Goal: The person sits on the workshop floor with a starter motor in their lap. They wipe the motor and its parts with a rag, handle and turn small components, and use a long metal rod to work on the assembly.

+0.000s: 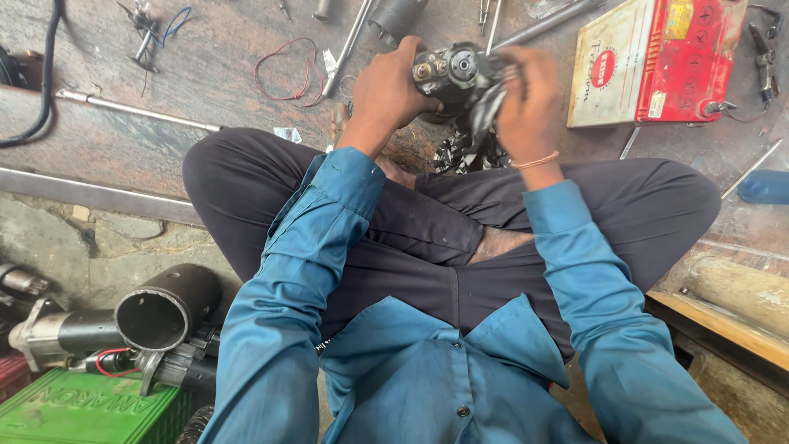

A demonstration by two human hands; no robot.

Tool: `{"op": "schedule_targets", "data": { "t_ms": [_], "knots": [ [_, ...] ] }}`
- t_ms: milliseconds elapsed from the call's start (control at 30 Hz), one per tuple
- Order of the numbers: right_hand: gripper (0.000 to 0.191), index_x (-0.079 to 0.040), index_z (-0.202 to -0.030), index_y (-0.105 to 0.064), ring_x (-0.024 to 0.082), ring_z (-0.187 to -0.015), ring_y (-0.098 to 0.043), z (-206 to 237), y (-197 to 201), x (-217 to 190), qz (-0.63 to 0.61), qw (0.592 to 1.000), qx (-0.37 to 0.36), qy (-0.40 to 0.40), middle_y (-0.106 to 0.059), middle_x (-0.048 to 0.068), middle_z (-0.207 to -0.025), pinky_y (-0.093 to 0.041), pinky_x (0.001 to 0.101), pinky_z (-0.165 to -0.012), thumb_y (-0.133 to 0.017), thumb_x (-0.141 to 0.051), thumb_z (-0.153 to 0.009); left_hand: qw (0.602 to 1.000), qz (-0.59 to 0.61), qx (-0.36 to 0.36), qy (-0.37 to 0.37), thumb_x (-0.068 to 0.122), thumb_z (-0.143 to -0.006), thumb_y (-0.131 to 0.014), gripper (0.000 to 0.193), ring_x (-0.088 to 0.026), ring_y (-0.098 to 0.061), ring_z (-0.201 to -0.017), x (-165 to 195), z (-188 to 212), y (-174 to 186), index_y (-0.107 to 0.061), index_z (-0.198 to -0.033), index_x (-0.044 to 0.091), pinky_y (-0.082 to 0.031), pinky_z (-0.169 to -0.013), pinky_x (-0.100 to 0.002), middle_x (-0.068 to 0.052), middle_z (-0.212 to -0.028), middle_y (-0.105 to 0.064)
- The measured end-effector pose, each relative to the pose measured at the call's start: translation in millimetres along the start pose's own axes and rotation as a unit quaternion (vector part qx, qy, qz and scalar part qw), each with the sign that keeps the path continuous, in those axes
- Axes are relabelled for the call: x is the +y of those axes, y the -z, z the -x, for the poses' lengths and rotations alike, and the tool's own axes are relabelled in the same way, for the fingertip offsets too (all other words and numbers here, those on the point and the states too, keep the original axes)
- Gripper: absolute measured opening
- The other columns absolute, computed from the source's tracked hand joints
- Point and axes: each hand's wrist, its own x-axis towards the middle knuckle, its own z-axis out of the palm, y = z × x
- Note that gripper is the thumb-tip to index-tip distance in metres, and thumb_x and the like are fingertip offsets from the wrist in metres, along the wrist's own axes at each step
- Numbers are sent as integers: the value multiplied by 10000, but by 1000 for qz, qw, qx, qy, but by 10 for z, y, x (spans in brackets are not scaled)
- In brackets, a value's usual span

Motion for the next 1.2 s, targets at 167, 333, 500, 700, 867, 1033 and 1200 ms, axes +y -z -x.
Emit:
{"op": "schedule_targets", "data": {
  "t_ms": [167, 333, 500, 700, 867, 1033, 1200],
  "knots": [
    [418, 30, -1390, -601, 373, -977, -644, 194, -208, -332, 154, 983, -103, 15, -543, 210, -1144, -539, 435, -854, -642, -33, -979, 999, 12, 27, -28, 407, -545, -992, 814, -392, -701, -1000, -38, 13, -49, -579, -1206, 174, -538, -775, -522, -105, -1020, -760],
    [473, 23, -1451, -549, 396, -983, -672, 288, -324, -418, 223, 967, -122, -15, -516, 205, -1221, -553, 480, -795, -627, 23, -984, 999, 8, 38, -27, 404, -546, -994, 834, -402, -701, -973, -48, 14, -67, -570, -1223, 165, -537, -756, -524, -119, -1017, -751],
    [536, -38, -1451, -557, 417, -996, -668, 326, -329, -399, 209, 966, -129, -76, -501, 208, -1242, -546, 507, -812, -608, 61, -927, 1000, 15, 24, -9, 398, -547, -987, 800, -380, -706, -990, -13, 18, -30, -583, -1201, 177, -536, -764, -516, -90, -1017, -765],
    [279, -86, -1094, -740, 457, -995, -636, 434, -250, -13, 161, 964, -160, -141, -561, 228, -1108, -519, 524, -860, -616, 59, -890, 1000, 12, 21, -17, 414, -544, -998, 808, -384, -707, -992, -31, -15, -21, -585, -1200, 185, -537, -780, -513, -88, -1021, -765],
    [215, -83, -1035, -705, 400, -1037, -655, 249, 254, 522, 90, 991, -82, -56, -670, 173, -1071, -523, 479, -909, -563, 71, -981, 999, -1, -42, 22, 460, -624, -994, 1057, -408, -675, -1156, -68, -32, -38, -435, -1492, 233, -529, -966, -503, -150, -1190, -740],
    [151, -72, -1087, -628, 96, -819, -491, 162, 793, 775, -20, 969, 5, -247, -528, 1, -925, -421, 281, -723, -514, 25, -1073, 994, 6, -13, -106, 440, -441, -1060, 1429, -429, -530, -1338, -177, -55, 183, -242, -1585, 183, -460, -1080, -501, -151, -1565, -447],
    [178, -41, -1145, -642, 66, -897, -506, 170, 1123, 957, -209, 941, 146, -221, -593, -17, -1040, -453, 245, -847, -492, 52, -1120, 989, -106, -59, -88, 258, -565, -962, 1161, -418, -568, -1272, -187, 64, 280, -339, -1544, 270, -463, -1044, -504, -57, -1583, -453]
  ]
}}
